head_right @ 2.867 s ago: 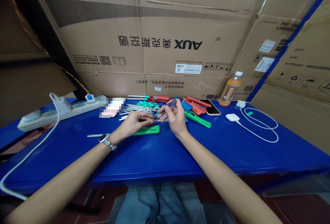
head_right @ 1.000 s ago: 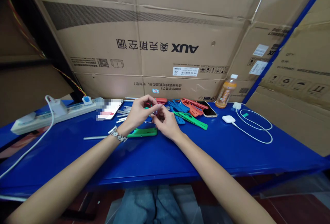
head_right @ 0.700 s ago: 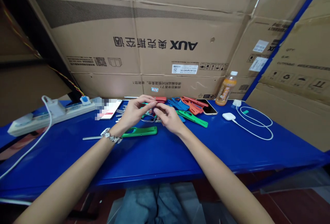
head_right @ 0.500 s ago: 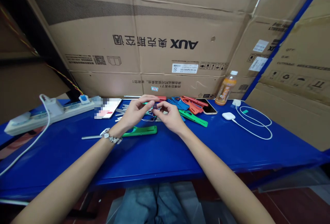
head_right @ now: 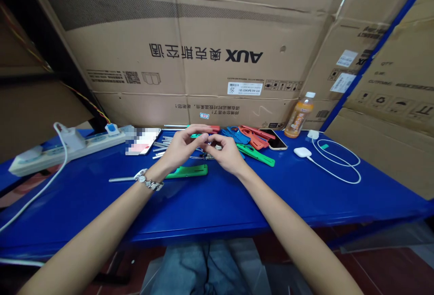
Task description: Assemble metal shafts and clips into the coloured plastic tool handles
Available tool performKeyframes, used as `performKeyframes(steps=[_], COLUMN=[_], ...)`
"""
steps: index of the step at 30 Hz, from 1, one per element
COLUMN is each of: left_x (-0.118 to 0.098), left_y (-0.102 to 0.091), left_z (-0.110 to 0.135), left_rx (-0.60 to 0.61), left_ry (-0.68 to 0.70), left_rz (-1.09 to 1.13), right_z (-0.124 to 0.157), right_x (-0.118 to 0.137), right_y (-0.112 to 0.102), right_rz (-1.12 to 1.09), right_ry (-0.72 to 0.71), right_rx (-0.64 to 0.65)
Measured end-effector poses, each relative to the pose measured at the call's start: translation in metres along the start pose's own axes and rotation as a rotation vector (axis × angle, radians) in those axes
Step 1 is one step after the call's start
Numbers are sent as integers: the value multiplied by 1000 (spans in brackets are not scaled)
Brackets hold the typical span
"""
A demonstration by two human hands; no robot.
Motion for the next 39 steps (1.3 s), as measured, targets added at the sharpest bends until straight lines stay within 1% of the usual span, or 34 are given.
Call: performKeyframes(steps=[3, 5, 7, 10, 12, 14, 18, 20, 21, 22, 25, 27, 29, 33, 35, 37, 39], left_x=[4, 4, 2, -2, -5, -6, 1, 4, 4, 4, 2, -1, -3, 0, 1, 0, -2], left_y=[2, 3, 3, 1, 1, 1, 2, 2, 2, 1, 0, 0, 1, 2, 2, 2, 0], left_z=[0, -1, -1, 0, 1, 1, -1, -1, -1, -2, -1, 0, 1, 1, 1, 1, 1], left_rx=[-123, -131, -78, 39, 79, 54, -101, -129, -119, -97, 4, 42, 25, -122, -147, -114, -60], left_ry=[-54, -42, -8, 47, 70, 59, -27, -36, -27, -13, 43, 73, 74, -8, -12, 16, 45], left_rz=[56, 68, 32, -44, -60, -44, 29, 47, 43, 28, -51, -84, -84, -45, -27, -35, -62], right_z=[-2, -2, -1, 1, 2, 0, -3, -2, -2, -1, 1, 1, 0, -3, -2, -1, 0], right_x=[-4, -3, 1, 5, 6, 4, -4, -5, -3, -1, 3, 4, 3, -2, -2, 2, 6], right_y=[1, 2, 2, 2, 1, 0, 1, 1, 1, 2, 2, -1, -4, -2, 1, 4, 5], right_rz=[22, 22, -5, -46, -42, -29, 34, 73, 75, 63, -15, -31, -16, 13, 22, 15, -17], right_ry=[-45, -65, -56, 34, 71, 46, -45, -70, -74, -67, 26, 81, 68, -14, -36, -47, -25], right_rx=[-107, -134, -75, 86, 131, 88, -116, -179, -174, -136, 67, 133, 106, -46, -92, -52, 50])
Point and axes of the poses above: each hand's wrist, its own z-axis away from the middle knuckle, its own y-axis out of the palm, x = y × z, the point moved 5 cm from there along -z, towards the middle knuckle, and after that the axes turned 12 degrees about -z, right-handed, at the moved point
